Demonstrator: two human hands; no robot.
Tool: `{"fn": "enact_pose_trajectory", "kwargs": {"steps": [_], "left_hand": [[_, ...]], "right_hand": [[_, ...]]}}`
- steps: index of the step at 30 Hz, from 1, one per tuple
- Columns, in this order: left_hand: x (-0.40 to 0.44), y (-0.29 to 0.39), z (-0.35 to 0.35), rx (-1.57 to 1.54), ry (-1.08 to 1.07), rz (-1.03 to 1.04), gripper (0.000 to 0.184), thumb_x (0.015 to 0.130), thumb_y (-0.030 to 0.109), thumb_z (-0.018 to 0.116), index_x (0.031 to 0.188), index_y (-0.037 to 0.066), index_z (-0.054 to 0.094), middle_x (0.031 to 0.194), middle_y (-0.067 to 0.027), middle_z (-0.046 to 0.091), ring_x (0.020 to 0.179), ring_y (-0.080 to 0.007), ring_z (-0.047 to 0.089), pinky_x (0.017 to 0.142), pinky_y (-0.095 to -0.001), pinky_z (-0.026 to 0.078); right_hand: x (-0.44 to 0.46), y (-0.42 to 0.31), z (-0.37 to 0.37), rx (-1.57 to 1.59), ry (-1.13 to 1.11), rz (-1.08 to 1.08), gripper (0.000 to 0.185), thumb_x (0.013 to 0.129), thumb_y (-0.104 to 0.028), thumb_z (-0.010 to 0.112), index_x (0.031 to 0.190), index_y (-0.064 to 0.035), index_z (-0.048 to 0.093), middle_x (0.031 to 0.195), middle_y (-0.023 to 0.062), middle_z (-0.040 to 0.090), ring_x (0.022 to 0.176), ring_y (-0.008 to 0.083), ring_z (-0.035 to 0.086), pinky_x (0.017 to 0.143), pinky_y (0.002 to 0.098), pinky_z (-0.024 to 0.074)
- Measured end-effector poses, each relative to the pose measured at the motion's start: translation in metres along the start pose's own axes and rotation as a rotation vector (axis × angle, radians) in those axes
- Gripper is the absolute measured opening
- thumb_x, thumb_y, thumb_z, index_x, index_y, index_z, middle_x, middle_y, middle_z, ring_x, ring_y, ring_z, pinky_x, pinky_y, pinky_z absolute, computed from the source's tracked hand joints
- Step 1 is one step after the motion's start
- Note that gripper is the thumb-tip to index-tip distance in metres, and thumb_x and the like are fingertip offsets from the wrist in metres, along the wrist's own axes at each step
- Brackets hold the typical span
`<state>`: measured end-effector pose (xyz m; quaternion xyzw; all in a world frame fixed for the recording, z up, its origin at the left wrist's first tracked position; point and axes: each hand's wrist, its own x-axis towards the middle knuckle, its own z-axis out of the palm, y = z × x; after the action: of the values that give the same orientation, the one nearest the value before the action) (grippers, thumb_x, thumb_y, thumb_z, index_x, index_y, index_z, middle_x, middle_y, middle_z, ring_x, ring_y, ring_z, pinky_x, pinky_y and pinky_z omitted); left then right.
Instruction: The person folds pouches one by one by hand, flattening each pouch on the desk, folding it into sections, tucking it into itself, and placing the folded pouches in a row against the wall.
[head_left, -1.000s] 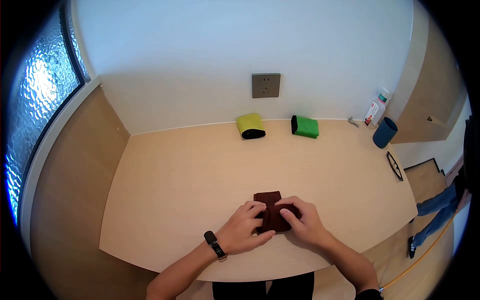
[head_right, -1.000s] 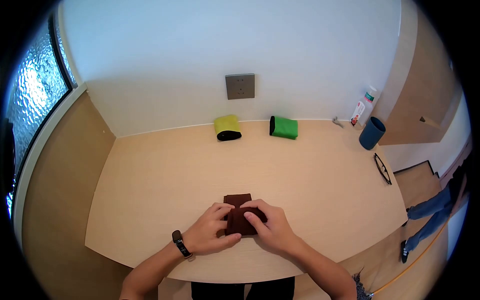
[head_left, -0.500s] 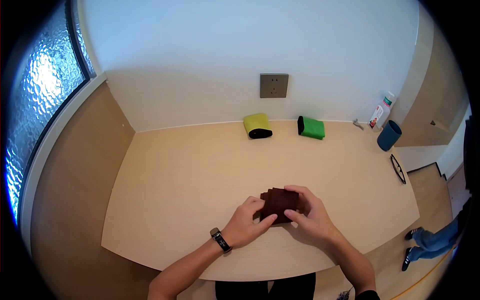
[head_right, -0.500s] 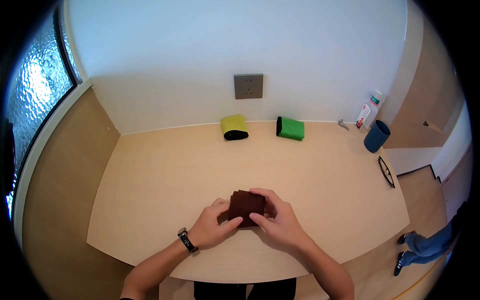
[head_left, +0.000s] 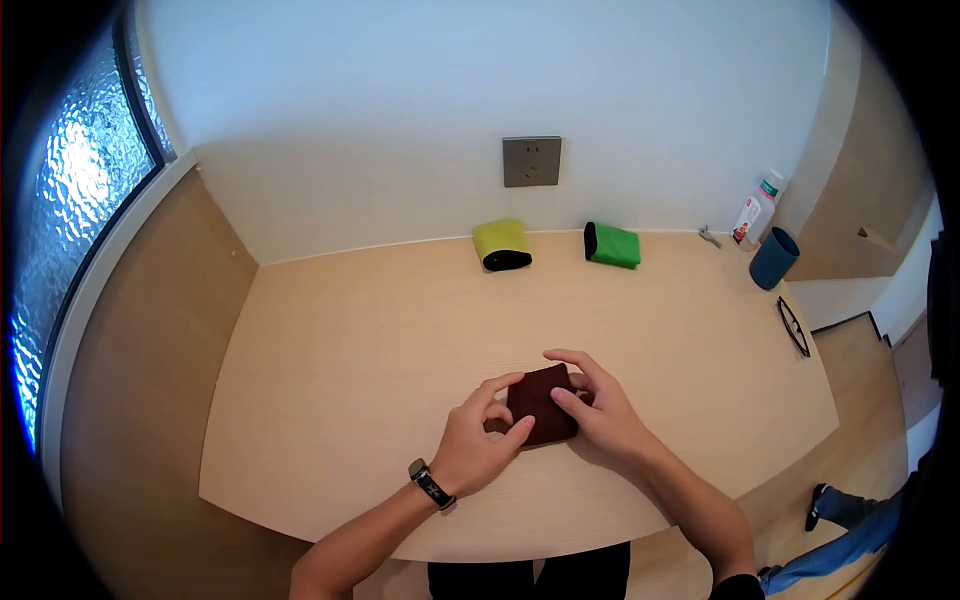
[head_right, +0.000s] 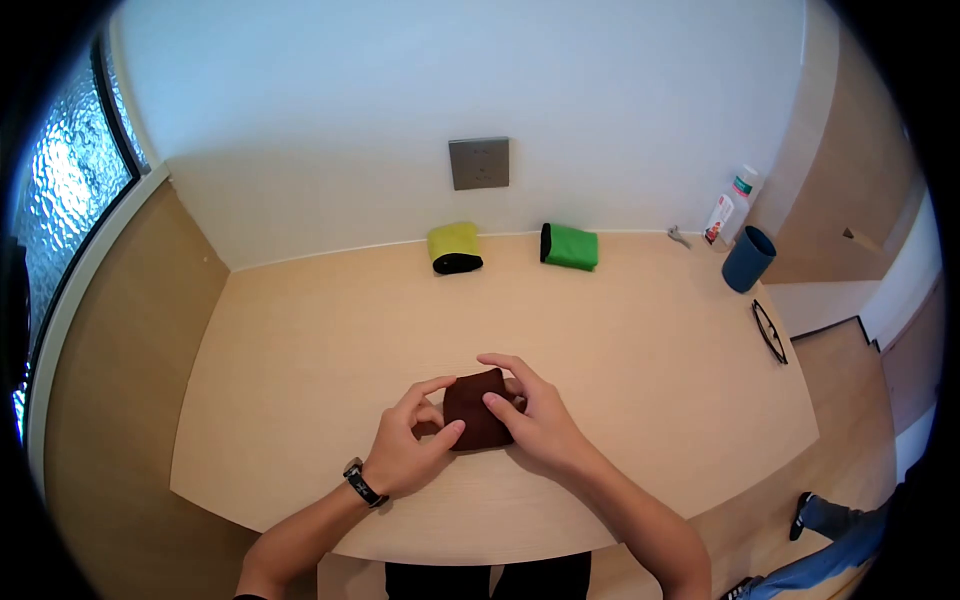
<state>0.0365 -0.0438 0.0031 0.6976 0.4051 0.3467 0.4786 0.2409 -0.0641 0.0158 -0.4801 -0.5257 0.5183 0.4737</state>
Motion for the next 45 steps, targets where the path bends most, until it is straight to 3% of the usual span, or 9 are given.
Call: {"fn": "enact_pose_trajectory", "kwargs": {"steps": [6,9,14,24,32,34,36,39,45], "left_hand": [[0.003,-0.001,-0.001,0.026,0.036,-0.102,0.054,0.089,0.009,0.075,0.139,0.004,0.055,0.072,-0.0006,0.068,0.077,-0.0083,0.059,0.075,-0.0275,0.048],[0.003,-0.005,-0.003,0.279,0.047,-0.029,0.051,0.088,0.009,0.076,0.136,0.005,0.059,0.089,-0.0041,0.07,0.088,-0.0107,0.061,0.077,-0.0272,0.05],[0.005,-0.016,-0.003,0.541,0.137,0.31,0.053,0.087,0.019,0.077,0.135,0.005,0.061,0.129,-0.0139,0.063,0.121,-0.03,0.054,0.102,-0.0403,0.048],[0.006,-0.013,-0.006,0.409,0.007,0.284,0.054,0.087,0.013,0.075,0.137,0.004,0.059,0.129,-0.016,0.063,0.121,-0.0337,0.056,0.106,-0.0425,0.046],[0.002,-0.008,0.0,-0.109,-0.002,0.053,0.056,0.088,0.001,0.073,0.141,0.003,0.054,0.13,-0.0113,0.061,0.12,-0.0223,0.06,0.106,-0.0346,0.05],[0.004,-0.01,-0.003,-0.22,-0.056,-0.013,0.053,0.088,0.002,0.074,0.138,0.002,0.057,0.126,-0.0106,0.064,0.115,-0.0219,0.063,0.104,-0.0347,0.051],[0.002,-0.01,-0.007,-0.329,-0.103,-0.081,0.049,0.087,0.002,0.075,0.134,0.002,0.06,0.122,-0.0099,0.066,0.11,-0.0215,0.065,0.102,-0.0347,0.051],[-0.004,-0.001,-0.011,0.019,-0.052,0.188,0.029,0.085,0.004,0.078,0.113,0.004,0.072,0.111,-0.0116,0.072,0.099,-0.0256,0.07,0.089,-0.0366,0.057],[0.002,-0.01,-0.007,0.174,0.065,0.709,0.039,0.068,-0.006,0.079,0.104,0.005,0.072,0.107,-0.0112,0.073,0.098,-0.0292,0.07,0.084,-0.0381,0.058]], "right_hand": [[0.001,0.005,0.003,-0.627,0.086,-0.109,0.039,0.095,-0.014,0.066,0.132,-0.0051,0.062,0.101,0.016,0.07,0.089,0.0287,0.065,0.085,0.0392,0.0537],[-0.002,0.008,0.006,-0.662,0.158,-0.16,0.04,0.09,-0.02,0.07,0.127,-0.0051,0.066,0.105,0.0149,0.067,0.093,0.0335,0.062,0.083,0.0423,0.0534],[0.0,0.022,-0.003,-1.002,0.197,-0.341,0.038,0.091,-0.026,0.068,0.124,-0.0064,0.069,0.121,0.0132,0.061,0.11,0.0318,0.055,0.092,0.0432,0.0475],[-0.004,0.013,-0.007,-1.001,0.2,-0.207,0.039,0.092,-0.039,0.069,0.111,-0.0048,0.071,0.117,0.0136,0.061,0.106,0.0318,0.053,0.091,0.0427,0.042],[-0.012,0.001,-0.007,-0.374,-0.005,-0.079,0.028,0.088,-0.017,0.078,0.108,-0.0036,0.062,0.079,0.0111,0.064,0.082,0.0237,0.063,0.069,0.0353,0.0489],[-0.016,0.001,-0.005,-0.35,-0.029,-0.085,0.029,0.086,-0.011,0.08,0.109,-0.0049,0.063,0.088,0.0112,0.066,0.086,0.0219,0.064,0.073,0.033,0.0497],[-0.017,0.01,-0.005,-0.4,-0.024,-0.413,0.03,0.084,-0.008,0.08,0.11,-0.006,0.063,0.099,0.0119,0.067,0.087,0.0234,0.064,0.077,0.0344,0.0516],[-0.017,0.0,-0.004,-0.429,-0.019,-0.508,0.038,0.079,-0.002,0.08,0.114,-0.0075,0.066,0.107,0.0105,0.067,0.096,0.0257,0.064,0.083,0.0363,0.0536],[-0.01,0.013,-0.003,-0.674,0.02,-0.594,0.042,0.068,0.004,0.077,0.107,-0.0091,0.072,0.106,0.0086,0.068,0.099,0.0298,0.062,0.081,0.0389,0.0555]]}}
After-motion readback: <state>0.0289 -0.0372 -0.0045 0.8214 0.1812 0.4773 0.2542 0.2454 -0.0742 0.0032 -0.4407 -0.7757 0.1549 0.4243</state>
